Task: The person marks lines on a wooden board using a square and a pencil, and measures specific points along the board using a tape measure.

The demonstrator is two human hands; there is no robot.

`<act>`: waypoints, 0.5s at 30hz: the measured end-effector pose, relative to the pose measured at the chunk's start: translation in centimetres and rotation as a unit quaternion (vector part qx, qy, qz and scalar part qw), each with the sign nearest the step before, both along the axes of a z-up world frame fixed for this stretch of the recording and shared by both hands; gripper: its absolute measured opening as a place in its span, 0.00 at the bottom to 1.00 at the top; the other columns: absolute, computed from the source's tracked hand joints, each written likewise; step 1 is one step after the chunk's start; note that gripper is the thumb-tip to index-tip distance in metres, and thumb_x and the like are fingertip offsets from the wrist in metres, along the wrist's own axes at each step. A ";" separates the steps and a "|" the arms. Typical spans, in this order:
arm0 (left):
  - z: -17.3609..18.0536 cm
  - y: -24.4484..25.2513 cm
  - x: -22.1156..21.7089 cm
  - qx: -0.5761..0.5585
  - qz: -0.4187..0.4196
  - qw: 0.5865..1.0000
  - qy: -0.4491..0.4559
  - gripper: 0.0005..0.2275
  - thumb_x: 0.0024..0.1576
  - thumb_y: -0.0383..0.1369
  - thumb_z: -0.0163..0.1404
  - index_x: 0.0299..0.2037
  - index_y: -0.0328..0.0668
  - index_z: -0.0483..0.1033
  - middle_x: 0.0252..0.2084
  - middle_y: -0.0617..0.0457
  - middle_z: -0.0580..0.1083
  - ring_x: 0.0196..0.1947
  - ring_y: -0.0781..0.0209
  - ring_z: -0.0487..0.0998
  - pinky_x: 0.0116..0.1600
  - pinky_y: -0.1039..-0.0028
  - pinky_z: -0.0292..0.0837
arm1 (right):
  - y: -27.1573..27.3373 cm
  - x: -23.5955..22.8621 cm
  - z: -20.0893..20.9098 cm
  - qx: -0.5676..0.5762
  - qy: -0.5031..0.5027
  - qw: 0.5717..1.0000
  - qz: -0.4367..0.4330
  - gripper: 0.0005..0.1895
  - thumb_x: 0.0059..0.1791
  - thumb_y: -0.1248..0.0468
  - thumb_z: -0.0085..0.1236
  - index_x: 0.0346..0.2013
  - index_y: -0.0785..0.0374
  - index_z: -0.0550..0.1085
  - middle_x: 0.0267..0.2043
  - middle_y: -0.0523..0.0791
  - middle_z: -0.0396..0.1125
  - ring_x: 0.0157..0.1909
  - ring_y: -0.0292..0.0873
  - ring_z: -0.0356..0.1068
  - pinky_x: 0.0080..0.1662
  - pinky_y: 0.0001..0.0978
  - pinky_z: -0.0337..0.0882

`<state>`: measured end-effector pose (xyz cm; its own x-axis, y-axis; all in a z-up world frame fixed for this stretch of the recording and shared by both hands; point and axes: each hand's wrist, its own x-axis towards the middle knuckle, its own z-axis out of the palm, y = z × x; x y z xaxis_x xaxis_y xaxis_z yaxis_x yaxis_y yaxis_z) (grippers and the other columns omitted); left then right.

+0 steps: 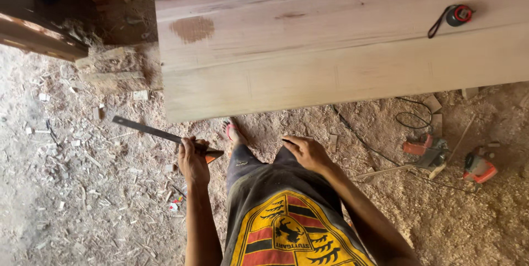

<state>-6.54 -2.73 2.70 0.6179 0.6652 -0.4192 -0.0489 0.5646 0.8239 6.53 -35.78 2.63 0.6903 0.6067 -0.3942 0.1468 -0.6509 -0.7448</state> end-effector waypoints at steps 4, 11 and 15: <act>1.4 4.6 1.0 0.071 -0.122 0.980 0.143 0.13 0.66 0.42 0.47 0.43 0.39 0.71 0.31 0.49 0.77 0.29 0.57 0.76 0.38 0.63 0.76 | 4.5 2.1 1.1 0.017 -0.043 0.999 -0.026 0.17 0.55 0.52 0.52 0.55 0.55 0.76 0.46 0.50 0.77 0.36 0.48 0.79 0.38 0.40 0.78; 1.0 10.5 2.8 0.210 -0.368 0.858 0.290 0.16 0.61 0.45 0.52 0.42 0.37 0.78 0.31 0.49 0.79 0.29 0.63 0.77 0.36 0.69 0.74 | 15.7 3.7 0.4 0.027 -0.129 0.991 0.032 0.14 0.50 0.59 0.56 0.48 0.57 0.80 0.47 0.51 0.77 0.43 0.56 0.77 0.44 0.46 0.76; -0.6 13.4 3.0 0.298 -0.492 0.761 0.300 0.19 0.58 0.48 0.53 0.43 0.37 0.80 0.33 0.46 0.80 0.30 0.58 0.79 0.38 0.65 0.74 | 18.7 2.8 0.3 0.051 -0.128 0.990 -0.017 0.12 0.53 0.57 0.56 0.48 0.57 0.79 0.47 0.49 0.77 0.45 0.53 0.78 0.46 0.43 0.77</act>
